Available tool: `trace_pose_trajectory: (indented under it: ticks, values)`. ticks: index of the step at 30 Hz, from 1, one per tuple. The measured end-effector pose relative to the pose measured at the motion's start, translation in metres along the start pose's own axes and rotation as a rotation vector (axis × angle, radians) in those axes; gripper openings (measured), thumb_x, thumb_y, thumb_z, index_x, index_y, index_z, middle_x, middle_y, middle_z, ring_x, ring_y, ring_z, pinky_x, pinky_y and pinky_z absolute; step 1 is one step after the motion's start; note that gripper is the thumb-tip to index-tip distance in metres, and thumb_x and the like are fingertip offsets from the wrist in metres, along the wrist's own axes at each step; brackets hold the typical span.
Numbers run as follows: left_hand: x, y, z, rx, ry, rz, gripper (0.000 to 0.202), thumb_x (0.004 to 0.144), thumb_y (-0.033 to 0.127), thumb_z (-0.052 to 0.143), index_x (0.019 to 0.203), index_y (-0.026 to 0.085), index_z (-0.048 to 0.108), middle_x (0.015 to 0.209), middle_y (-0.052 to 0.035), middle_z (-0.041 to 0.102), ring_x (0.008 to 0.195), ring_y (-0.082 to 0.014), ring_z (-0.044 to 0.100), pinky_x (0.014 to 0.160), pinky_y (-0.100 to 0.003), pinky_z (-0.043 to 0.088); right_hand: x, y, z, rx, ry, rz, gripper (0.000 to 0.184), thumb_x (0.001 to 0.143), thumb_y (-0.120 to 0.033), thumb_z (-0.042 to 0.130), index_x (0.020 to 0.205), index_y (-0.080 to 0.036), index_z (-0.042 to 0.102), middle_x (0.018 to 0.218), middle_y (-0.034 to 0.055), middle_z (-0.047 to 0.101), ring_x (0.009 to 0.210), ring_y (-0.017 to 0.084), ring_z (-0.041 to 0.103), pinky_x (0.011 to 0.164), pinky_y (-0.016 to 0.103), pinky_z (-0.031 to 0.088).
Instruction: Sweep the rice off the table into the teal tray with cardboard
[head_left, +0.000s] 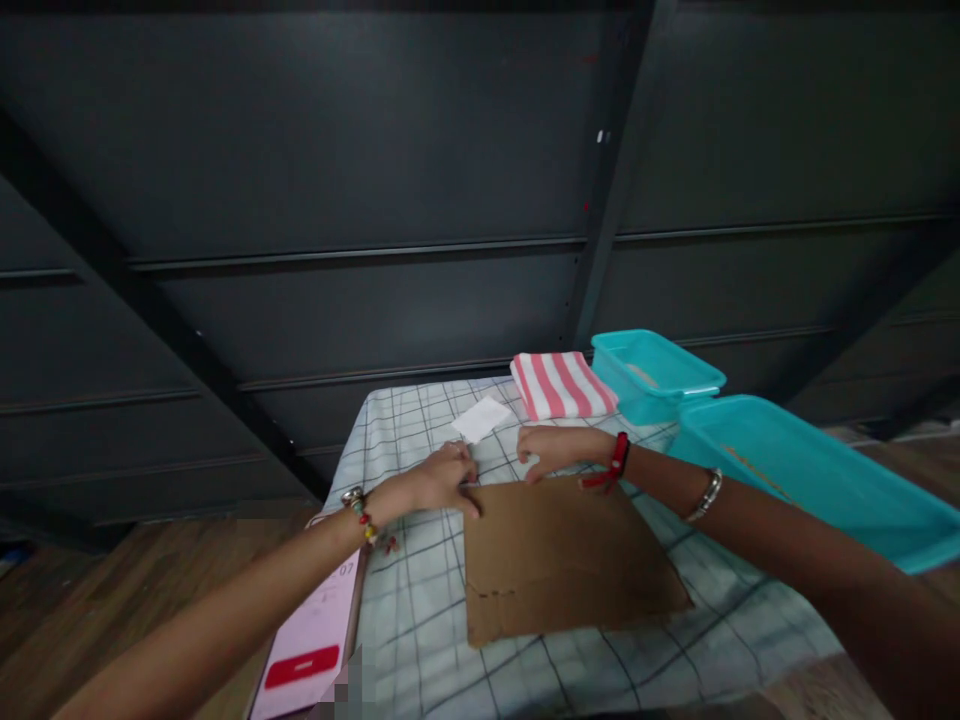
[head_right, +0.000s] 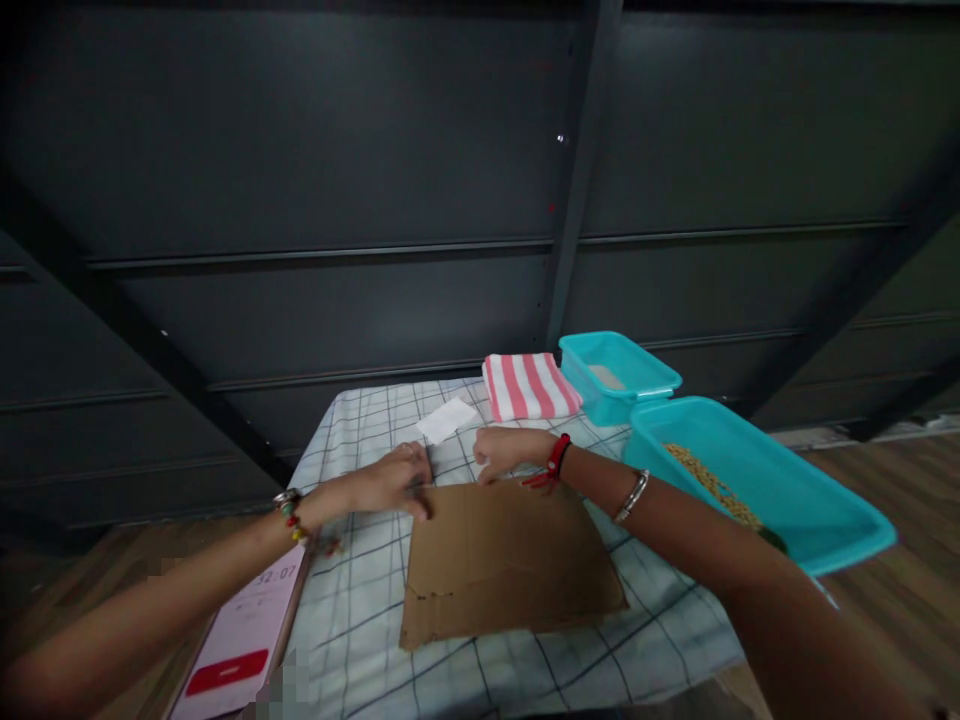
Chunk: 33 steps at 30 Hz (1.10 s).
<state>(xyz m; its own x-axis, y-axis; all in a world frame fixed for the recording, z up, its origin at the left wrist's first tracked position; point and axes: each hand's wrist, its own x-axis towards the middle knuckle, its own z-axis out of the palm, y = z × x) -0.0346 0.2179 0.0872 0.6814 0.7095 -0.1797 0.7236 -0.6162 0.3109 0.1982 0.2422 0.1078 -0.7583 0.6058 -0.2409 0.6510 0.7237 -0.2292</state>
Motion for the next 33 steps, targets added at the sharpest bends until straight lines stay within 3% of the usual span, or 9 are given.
trace_pose_trajectory:
  ticks: [2,5,7,10,14,18,23,28,33]
  values:
    - [0.002,0.002,0.007,0.004,0.004,-0.031,0.04,0.054,0.043,0.079,0.083,0.018,0.067,0.104,-0.0083,0.061,0.104,-0.0277,0.05,0.087,-0.033,0.042,-0.009,-0.004,0.007,0.004,-0.03,0.036,0.03,0.068,-0.033,0.072,0.086,-0.009,0.068,0.093,0.0123,0.064,0.088,0.024,0.057,0.072,0.03,0.045]
    - [0.004,-0.001,0.011,-0.006,0.008,-0.068,0.019,0.063,0.037,0.07,0.073,0.02,0.067,0.087,-0.0035,0.064,0.096,-0.0245,0.053,0.083,-0.032,0.042,-0.012,-0.005,0.017,0.025,-0.065,0.078,0.025,0.071,-0.031,0.071,0.082,-0.01,0.066,0.093,0.0108,0.063,0.091,0.024,0.056,0.073,0.03,0.046]
    - [0.005,-0.002,0.012,-0.014,0.013,-0.082,0.013,0.07,0.034,0.063,0.071,0.022,0.067,0.079,-0.001,0.064,0.09,-0.0212,0.055,0.082,-0.03,0.042,-0.009,-0.004,0.024,0.046,-0.074,0.099,0.026,0.077,-0.033,0.066,0.091,-0.011,0.064,0.099,0.0091,0.061,0.091,0.022,0.057,0.075,0.033,0.048]
    - [0.002,-0.001,0.012,-0.014,0.033,-0.099,0.018,0.071,0.037,0.062,0.078,0.022,0.067,0.084,-0.0009,0.065,0.093,-0.0209,0.054,0.083,-0.03,0.04,-0.004,-0.002,0.031,0.079,-0.073,0.125,0.031,0.087,-0.035,0.056,0.111,-0.015,0.057,0.111,0.007,0.058,0.093,0.02,0.058,0.078,0.039,0.05]
    - [-0.002,0.004,0.014,-0.014,0.025,-0.116,0.029,0.058,0.043,0.072,0.077,0.021,0.068,0.091,-0.0034,0.065,0.099,-0.0246,0.052,0.081,-0.029,0.04,-0.003,-0.001,0.032,0.11,-0.044,0.15,0.034,0.088,-0.036,0.054,0.116,-0.016,0.054,0.115,0.0074,0.056,0.096,0.021,0.058,0.079,0.041,0.05]
    - [-0.002,0.002,0.014,-0.029,-0.004,-0.143,0.021,0.057,0.04,0.07,0.062,0.021,0.066,0.077,-0.0021,0.065,0.09,-0.0248,0.055,0.075,-0.029,0.04,-0.007,-0.007,0.029,0.143,-0.003,0.154,0.031,0.079,-0.034,0.065,0.1,-0.012,0.061,0.102,0.0071,0.06,0.088,0.02,0.057,0.073,0.033,0.048]
    - [-0.001,-0.005,0.004,-0.096,-0.01,-0.137,0.017,0.065,0.037,0.061,0.064,0.02,0.066,0.066,0.0,0.065,0.073,-0.0189,0.057,0.067,-0.027,0.04,-0.009,-0.016,0.027,0.208,0.016,0.155,0.018,0.063,-0.024,0.073,0.075,-0.013,0.065,0.082,0.0042,0.062,0.076,0.017,0.054,0.063,0.024,0.041]
    - [-0.006,-0.001,-0.017,-0.162,0.085,-0.12,0.033,0.075,0.046,0.05,0.078,0.017,0.066,0.083,-0.0047,0.068,0.083,-0.0207,0.058,0.073,-0.029,0.042,-0.015,-0.017,0.008,0.294,0.041,0.187,0.012,0.062,-0.019,0.071,0.071,-0.014,0.064,0.072,0.0009,0.062,0.065,0.013,0.053,0.056,0.022,0.04]
    - [-0.009,0.006,-0.039,-0.237,0.16,-0.075,0.036,0.067,0.053,0.06,0.077,0.018,0.063,0.095,-0.0063,0.066,0.095,-0.0237,0.055,0.083,-0.032,0.041,-0.031,-0.019,-0.025,0.337,0.195,0.305,0.007,0.071,-0.015,0.058,0.077,-0.014,0.061,0.083,0.0041,0.064,0.072,0.013,0.057,0.059,0.021,0.042]
